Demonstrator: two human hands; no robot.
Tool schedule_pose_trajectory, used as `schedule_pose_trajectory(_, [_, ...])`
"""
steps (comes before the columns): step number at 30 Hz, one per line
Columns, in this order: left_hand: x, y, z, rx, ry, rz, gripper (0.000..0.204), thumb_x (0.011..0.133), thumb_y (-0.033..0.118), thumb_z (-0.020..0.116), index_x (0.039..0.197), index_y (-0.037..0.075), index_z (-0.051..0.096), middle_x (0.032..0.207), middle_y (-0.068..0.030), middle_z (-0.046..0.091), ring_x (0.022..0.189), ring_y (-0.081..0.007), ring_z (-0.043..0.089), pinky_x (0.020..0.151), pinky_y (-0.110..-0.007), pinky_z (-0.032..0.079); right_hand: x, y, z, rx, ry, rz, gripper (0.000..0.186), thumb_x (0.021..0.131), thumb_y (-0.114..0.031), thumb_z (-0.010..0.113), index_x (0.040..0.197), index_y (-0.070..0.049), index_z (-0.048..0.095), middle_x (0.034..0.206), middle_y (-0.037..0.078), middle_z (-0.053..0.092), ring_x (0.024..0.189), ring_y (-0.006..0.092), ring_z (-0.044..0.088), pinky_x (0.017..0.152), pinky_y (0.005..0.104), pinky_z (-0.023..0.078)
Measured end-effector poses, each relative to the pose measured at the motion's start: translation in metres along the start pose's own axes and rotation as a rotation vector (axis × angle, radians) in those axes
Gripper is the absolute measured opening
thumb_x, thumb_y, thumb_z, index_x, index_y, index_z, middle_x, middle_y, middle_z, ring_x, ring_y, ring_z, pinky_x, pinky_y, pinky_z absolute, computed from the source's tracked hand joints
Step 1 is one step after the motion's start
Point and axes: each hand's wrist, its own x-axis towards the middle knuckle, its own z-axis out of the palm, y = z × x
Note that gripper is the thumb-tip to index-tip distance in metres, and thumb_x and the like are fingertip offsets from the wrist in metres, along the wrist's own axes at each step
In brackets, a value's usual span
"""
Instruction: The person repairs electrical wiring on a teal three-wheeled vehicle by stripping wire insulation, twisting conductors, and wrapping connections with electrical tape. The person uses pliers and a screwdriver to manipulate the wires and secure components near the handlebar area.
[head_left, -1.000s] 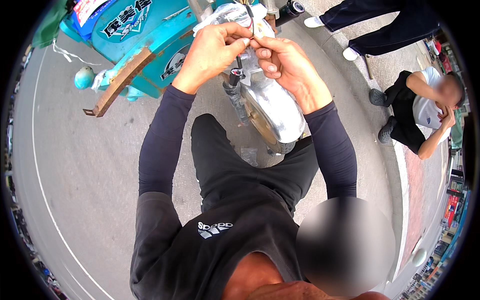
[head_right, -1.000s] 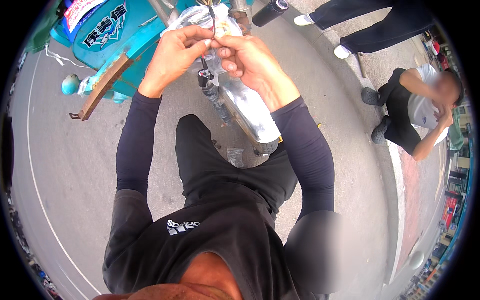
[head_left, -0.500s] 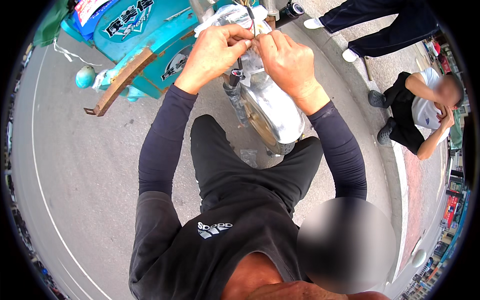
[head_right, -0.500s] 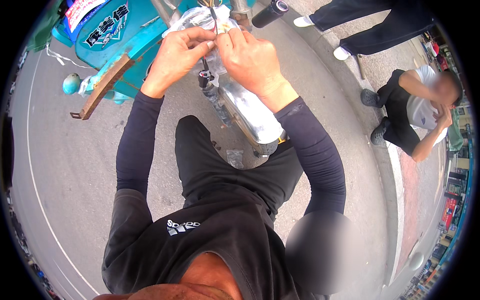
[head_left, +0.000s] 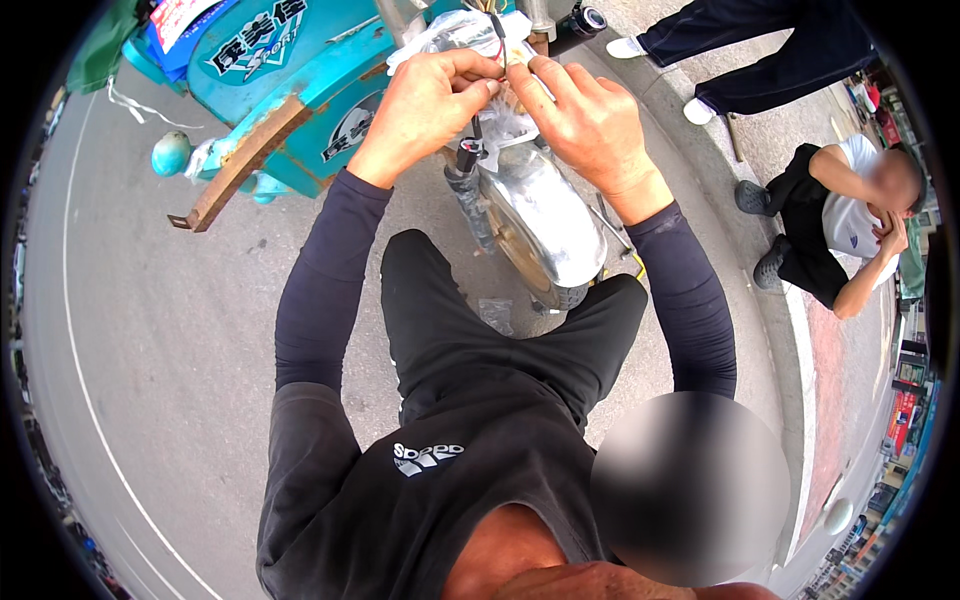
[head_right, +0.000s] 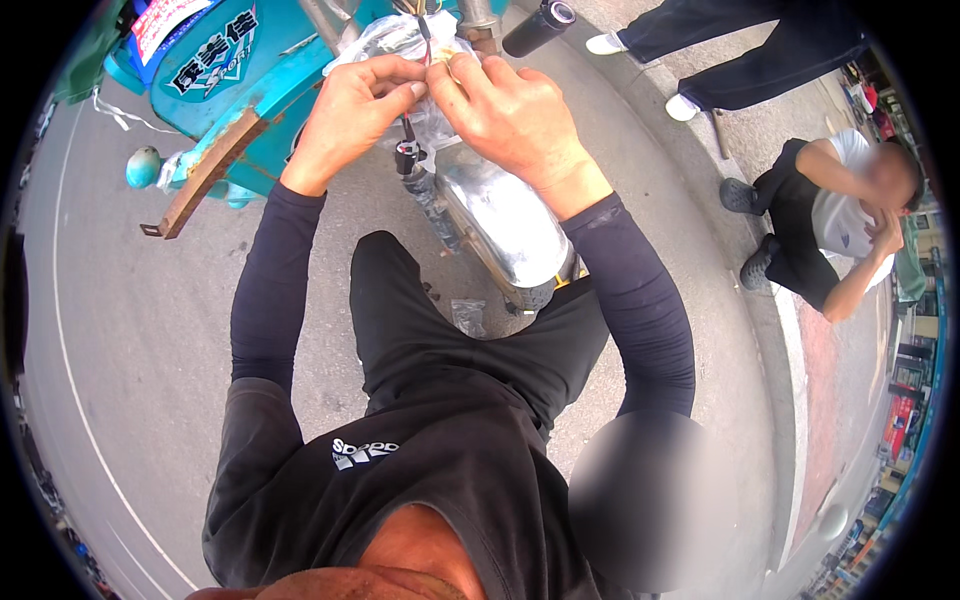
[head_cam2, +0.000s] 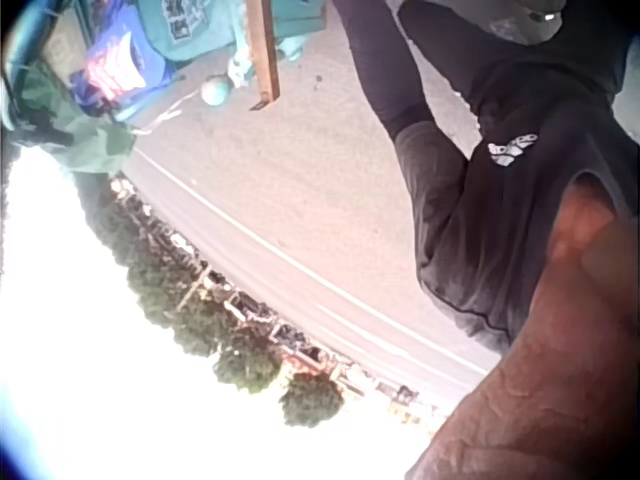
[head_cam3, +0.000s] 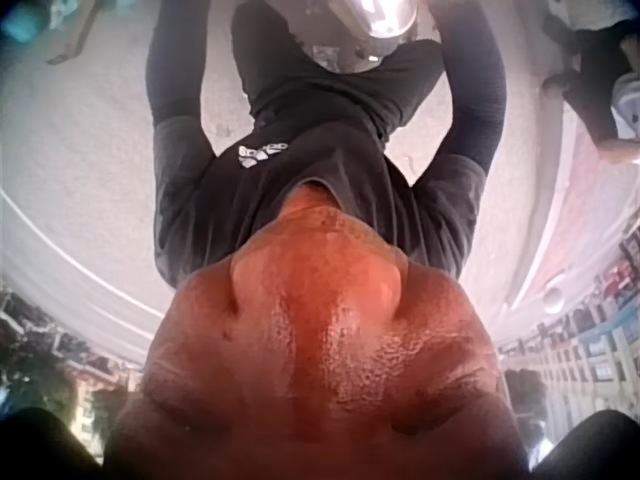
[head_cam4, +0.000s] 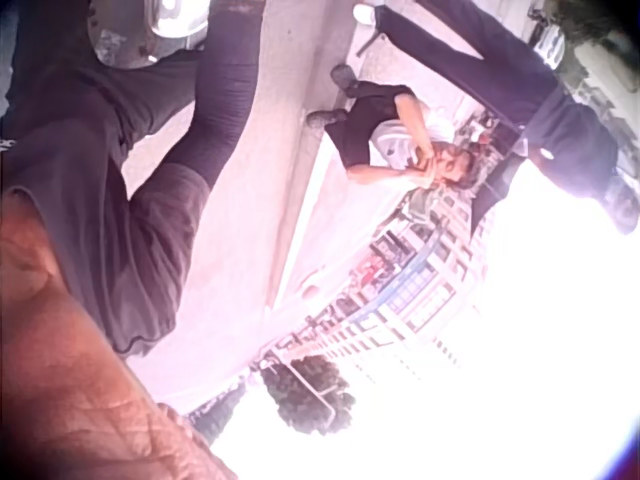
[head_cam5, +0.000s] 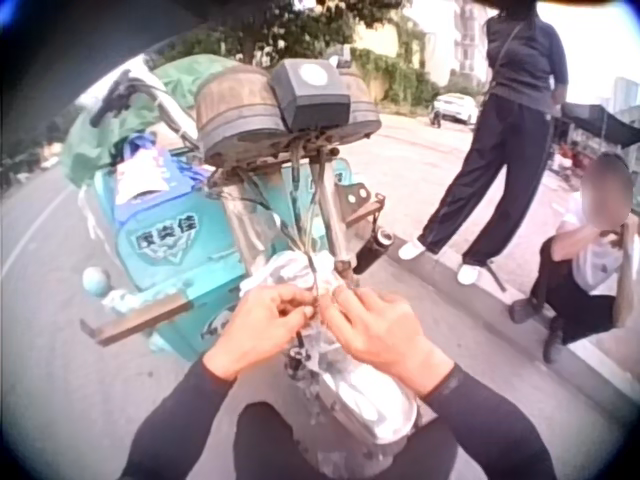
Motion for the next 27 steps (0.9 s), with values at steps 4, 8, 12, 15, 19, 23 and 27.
schedule_pose_trajectory(4, [0.001, 0.003, 0.004, -0.017, 0.003, -0.001, 0.023, 0.089, 0.014, 0.068, 0.108, 0.001, 0.075, 0.086, -0.0111, 0.076, 0.076, -0.0139, 0.071, 0.07, -0.03, 0.056, -0.001, 0.005, -0.003, -0.038, -0.042, -0.115, 0.027, 0.077, -0.018, 0.07, 0.103, -0.014, 0.065, 0.086, -0.005, 0.058, 0.071, 0.0084, 0.06, 0.05, 0.0229, 0.046])
schedule_pose_trajectory(8, [0.0, -0.002, 0.005, -0.018, 0.015, 0.01, 0.022, 0.09, 0.013, 0.068, 0.107, 0.002, 0.075, 0.083, -0.0098, 0.075, 0.073, -0.0123, 0.069, 0.068, -0.029, 0.054, 0.006, 0.001, -0.007, -0.01, -0.091, -0.131, 0.027, 0.078, -0.018, 0.072, 0.103, -0.011, 0.065, 0.084, -0.003, 0.06, 0.07, 0.0097, 0.061, 0.051, 0.0225, 0.045])
schedule_pose_trajectory(12, [-0.001, 0.007, 0.005, 0.0, 0.001, 0.011, 0.021, 0.09, 0.012, 0.067, 0.107, 0.002, 0.075, 0.082, -0.0092, 0.075, 0.071, -0.0117, 0.068, 0.066, -0.029, 0.054, 0.01, 0.0, -0.003, 0.18, -0.164, 0.089, 0.012, 0.084, -0.019, 0.07, 0.088, -0.008, 0.067, 0.074, -0.001, 0.059, 0.063, 0.0111, 0.064, 0.046, 0.0239, 0.044])
schedule_pose_trajectory(15, [0.001, 0.0, 0.005, -0.014, 0.006, -0.021, 0.022, 0.09, 0.013, 0.067, 0.107, 0.002, 0.075, 0.082, -0.0093, 0.074, 0.071, -0.0116, 0.068, 0.067, -0.029, 0.054, 0.012, -0.01, 0.008, 1.434, -0.448, 1.136, 0.021, 0.092, -0.023, 0.069, 0.094, -0.002, 0.068, 0.077, 0.001, 0.064, 0.062, 0.0103, 0.066, 0.045, 0.0251, 0.044])
schedule_pose_trajectory(19, [-0.002, -0.001, 0.011, -0.077, 0.004, 0.008, 0.022, 0.091, 0.014, 0.067, 0.108, 0.002, 0.074, 0.081, -0.0092, 0.074, 0.071, -0.0125, 0.067, 0.068, -0.029, 0.054, 0.007, 0.002, -0.013, 1.677, -0.585, 1.228, 0.032, 0.095, -0.029, 0.07, 0.096, 0.003, 0.067, 0.081, 0.004, 0.067, 0.063, 0.0109, 0.067, 0.052, 0.0281, 0.048])
schedule_pose_trajectory(23, [0.002, 0.0, 0.01, -0.015, -0.024, 0.02, 0.023, 0.091, 0.016, 0.067, 0.108, 0.002, 0.073, 0.081, -0.0095, 0.073, 0.072, -0.0138, 0.068, 0.068, -0.03, 0.054, -0.007, 0.009, -0.015, 0.527, -0.186, 0.467, 0.021, 0.087, -0.024, 0.075, 0.101, -0.009, 0.068, 0.09, 0.004, 0.07, 0.069, 0.0231, 0.07, 0.056, 0.0345, 0.053])
schedule_pose_trajectory(27, [0.002, 0.002, 0.001, 0.027, -0.03, -0.007, 0.023, 0.091, 0.016, 0.067, 0.109, 0.002, 0.073, 0.082, -0.0096, 0.073, 0.074, -0.0137, 0.069, 0.068, -0.03, 0.054, 0.005, 0.003, -0.001, 0.682, -0.071, 0.378, 0.015, 0.085, -0.014, 0.075, 0.099, -0.011, 0.071, 0.093, 0.004, 0.07, 0.075, 0.0284, 0.07, 0.062, 0.0358, 0.056])
